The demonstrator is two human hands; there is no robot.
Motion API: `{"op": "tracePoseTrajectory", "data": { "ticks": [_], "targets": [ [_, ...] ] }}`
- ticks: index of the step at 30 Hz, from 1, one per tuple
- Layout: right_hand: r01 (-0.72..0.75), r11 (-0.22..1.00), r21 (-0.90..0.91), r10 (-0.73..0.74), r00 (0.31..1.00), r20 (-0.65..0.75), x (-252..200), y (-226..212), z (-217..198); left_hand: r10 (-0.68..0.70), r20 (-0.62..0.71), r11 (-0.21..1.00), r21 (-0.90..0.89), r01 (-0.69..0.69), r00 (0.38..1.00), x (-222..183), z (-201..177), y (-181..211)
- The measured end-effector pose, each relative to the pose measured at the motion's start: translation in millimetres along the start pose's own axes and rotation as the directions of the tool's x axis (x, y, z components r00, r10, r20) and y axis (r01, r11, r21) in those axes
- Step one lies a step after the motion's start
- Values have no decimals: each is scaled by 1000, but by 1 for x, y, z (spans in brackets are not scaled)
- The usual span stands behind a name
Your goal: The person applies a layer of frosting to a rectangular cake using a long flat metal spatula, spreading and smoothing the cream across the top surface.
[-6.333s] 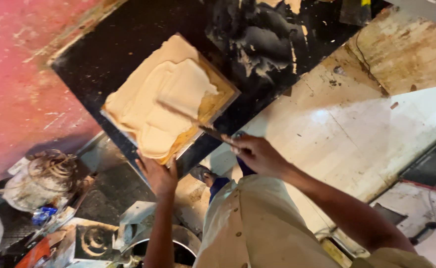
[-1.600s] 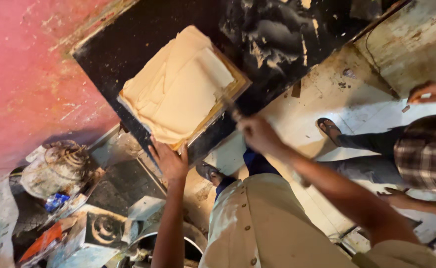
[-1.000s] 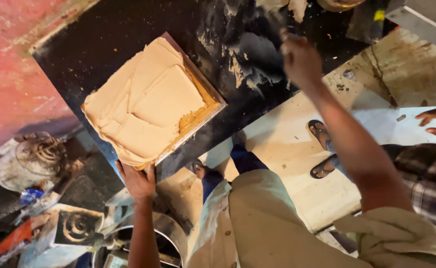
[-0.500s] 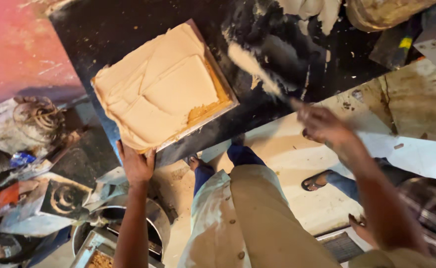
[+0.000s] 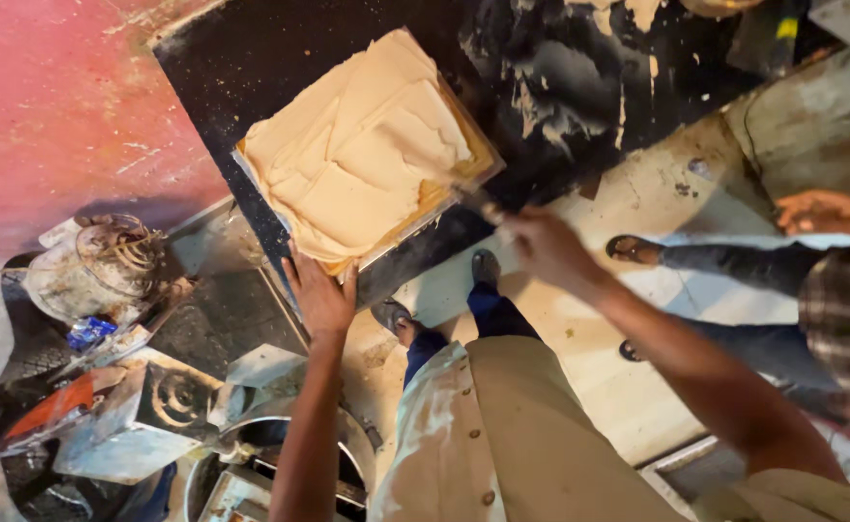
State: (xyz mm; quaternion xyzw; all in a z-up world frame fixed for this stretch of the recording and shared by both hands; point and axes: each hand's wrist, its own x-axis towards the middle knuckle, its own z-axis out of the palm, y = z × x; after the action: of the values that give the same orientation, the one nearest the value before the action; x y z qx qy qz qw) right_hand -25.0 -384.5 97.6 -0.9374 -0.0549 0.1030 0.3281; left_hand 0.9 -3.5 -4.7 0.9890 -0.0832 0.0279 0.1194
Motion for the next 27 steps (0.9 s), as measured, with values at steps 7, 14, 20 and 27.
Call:
{"op": "tracePoseTrajectory", "data": {
  "ticks": [7, 14, 20, 27],
  "targets": [
    [-10, 991, -131, -2, 996, -93, -46, -119, 95, 26, -14, 999, -19, -26, 1000, -1, -4, -1],
    [-184, 867, -463, 116, 978, -171, -37, -64, 68, 32, -70, 990, -136, -41, 997, -2, -8, 0],
    [-315, 885, -343, 151, 890, -431, -33, -19, 42, 31, -68, 992, -123, -39, 997, -2, -6, -2],
    [-126, 968, 217, 183, 946, -268, -41, -21, 62, 12, -52, 995, -94, -17, 999, 0, -3, 1]
  ]
}}
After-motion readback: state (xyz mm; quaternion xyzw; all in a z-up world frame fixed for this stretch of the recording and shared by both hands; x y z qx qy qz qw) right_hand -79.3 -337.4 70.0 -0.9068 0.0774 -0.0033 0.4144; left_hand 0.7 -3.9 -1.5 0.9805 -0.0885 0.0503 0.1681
